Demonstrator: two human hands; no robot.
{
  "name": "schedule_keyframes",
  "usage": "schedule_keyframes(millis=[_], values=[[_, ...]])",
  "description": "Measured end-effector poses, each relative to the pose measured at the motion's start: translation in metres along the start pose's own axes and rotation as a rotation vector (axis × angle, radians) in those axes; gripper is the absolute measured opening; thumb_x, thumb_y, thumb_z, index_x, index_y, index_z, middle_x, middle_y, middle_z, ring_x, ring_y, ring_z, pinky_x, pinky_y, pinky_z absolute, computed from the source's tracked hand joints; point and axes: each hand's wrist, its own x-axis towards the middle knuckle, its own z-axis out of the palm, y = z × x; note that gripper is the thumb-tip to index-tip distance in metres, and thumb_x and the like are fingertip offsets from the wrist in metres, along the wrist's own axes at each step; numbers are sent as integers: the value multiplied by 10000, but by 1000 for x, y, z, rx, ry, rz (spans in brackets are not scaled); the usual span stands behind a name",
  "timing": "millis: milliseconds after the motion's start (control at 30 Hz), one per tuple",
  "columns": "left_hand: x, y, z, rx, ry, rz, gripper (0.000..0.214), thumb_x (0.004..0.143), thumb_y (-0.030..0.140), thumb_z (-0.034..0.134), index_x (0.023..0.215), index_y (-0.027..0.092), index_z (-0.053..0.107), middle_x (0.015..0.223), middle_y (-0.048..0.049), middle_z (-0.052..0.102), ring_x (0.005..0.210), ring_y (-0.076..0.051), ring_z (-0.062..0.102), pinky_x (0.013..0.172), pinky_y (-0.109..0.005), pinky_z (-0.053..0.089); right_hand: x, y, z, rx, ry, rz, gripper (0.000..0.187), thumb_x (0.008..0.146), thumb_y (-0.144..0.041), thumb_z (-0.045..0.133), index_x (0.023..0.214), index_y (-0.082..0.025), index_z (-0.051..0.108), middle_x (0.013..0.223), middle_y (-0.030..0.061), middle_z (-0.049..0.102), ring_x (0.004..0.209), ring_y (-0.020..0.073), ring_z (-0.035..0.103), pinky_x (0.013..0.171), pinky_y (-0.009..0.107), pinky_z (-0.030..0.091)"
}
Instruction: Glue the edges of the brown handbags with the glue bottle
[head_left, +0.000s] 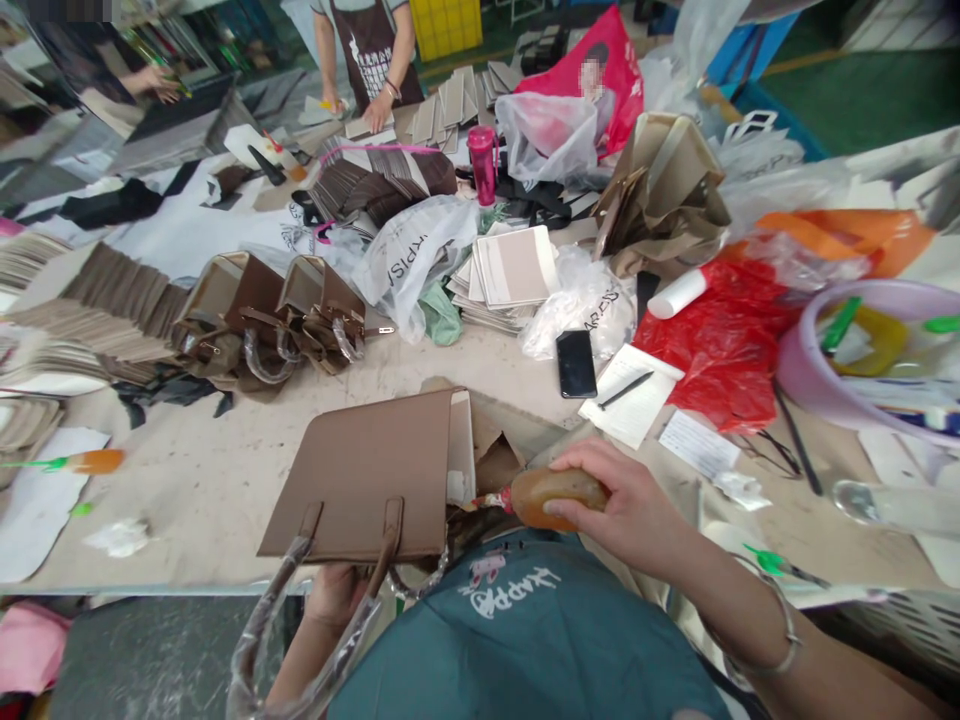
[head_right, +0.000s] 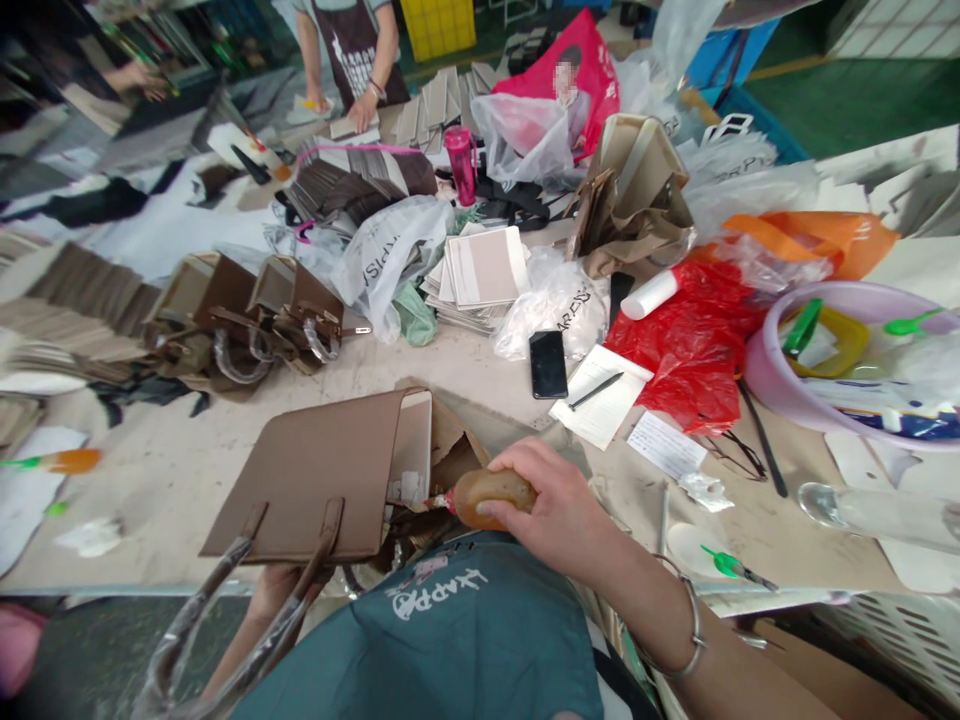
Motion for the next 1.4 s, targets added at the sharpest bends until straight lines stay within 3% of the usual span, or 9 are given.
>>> schedule_keyframes(millis=[100, 233, 367, 533, 767, 933, 1133, 1267, 1400], values=[[-3, 10, -1, -229, -31, -163, 194, 544, 408, 565, 614, 237, 622, 783, -12, 746, 875, -279, 671, 680, -360, 562, 3, 3, 1, 0, 3, -75, 245, 751, -223, 692, 974, -223, 589, 978, 48, 621, 904, 210, 583, 802, 354, 476], [-7, 23, -3, -256, 49, -203, 230, 467, 349, 595, 648, 221, 651, 794, -25, 749, 939, -307, 642, 859, -411, 519, 5, 5, 2, 14, -41, -122, 271, 754, -235, 708, 992, -226, 581, 995, 53, 611, 926, 208, 574, 817, 352, 473], [-9, 30, -5, -350, 35, -265, 280, 420, 326, 683, 671, 203, 689, 768, -43, 750, 1045, -320, 605, 945, -393, 479, 5, 6, 4, 41, -115, -211, 264, 776, -265, 698, 1005, -219, 574, 980, 55, 603, 921, 200, 574, 797, 333, 481], [-7, 28, -8, -564, 26, -410, 339, 358, 251, 801, 677, 181, 709, 794, -40, 754, 927, -317, 662, 868, -396, 536, 8, 15, 10, -4, -23, -254, 269, 798, -285, 680, 1034, -218, 571, 1013, 70, 596, 940, 205, 573, 810, 336, 481], [-6, 29, -11, -675, 24, -422, 417, 293, 182, 849, 694, 150, 741, 757, -41, 753, 799, -271, 694, 715, -248, 578, 18, 33, 16, -15, 111, -254, 288, 779, -277, 697, 1032, -207, 578, 983, 72, 607, 928, 206, 572, 803, 344, 479], [-8, 50, -10, -644, 26, -492, 403, 223, 154, 832, 613, 142, 731, 726, -65, 749, 813, -304, 691, 688, -253, 586, 10, 38, 18, 62, 45, -183, 256, 765, -273, 701, 987, -220, 585, 958, 50, 616, 901, 203, 581, 797, 350, 481], [-11, 77, -9, -593, 68, -519, 344, 201, 137, 793, 530, 167, 697, 551, -27, 702, 786, -313, 691, 721, -291, 586, 2, 34, 19, 147, -72, -169, 294, 736, -255, 725, 989, -224, 579, 964, 46, 606, 898, 200, 575, 788, 341, 478], [-12, 75, -12, -609, 31, -503, 288, 225, 128, 782, 492, 174, 684, 601, -39, 720, 797, -318, 690, 664, -280, 594, 9, 36, 22, 113, -23, -157, 256, 751, -256, 709, 969, -228, 579, 948, 44, 614, 872, 200, 581, 777, 349, 477], [-14, 74, -16, -615, -1, -487, 272, 251, 115, 771, 505, 185, 704, 549, -18, 698, 747, -290, 691, 563, -242, 586, 21, 47, 27, 60, 108, -160, 266, 743, -266, 716, 970, -224, 585, 945, 50, 617, 873, 207, 580, 786, 363, 478]])
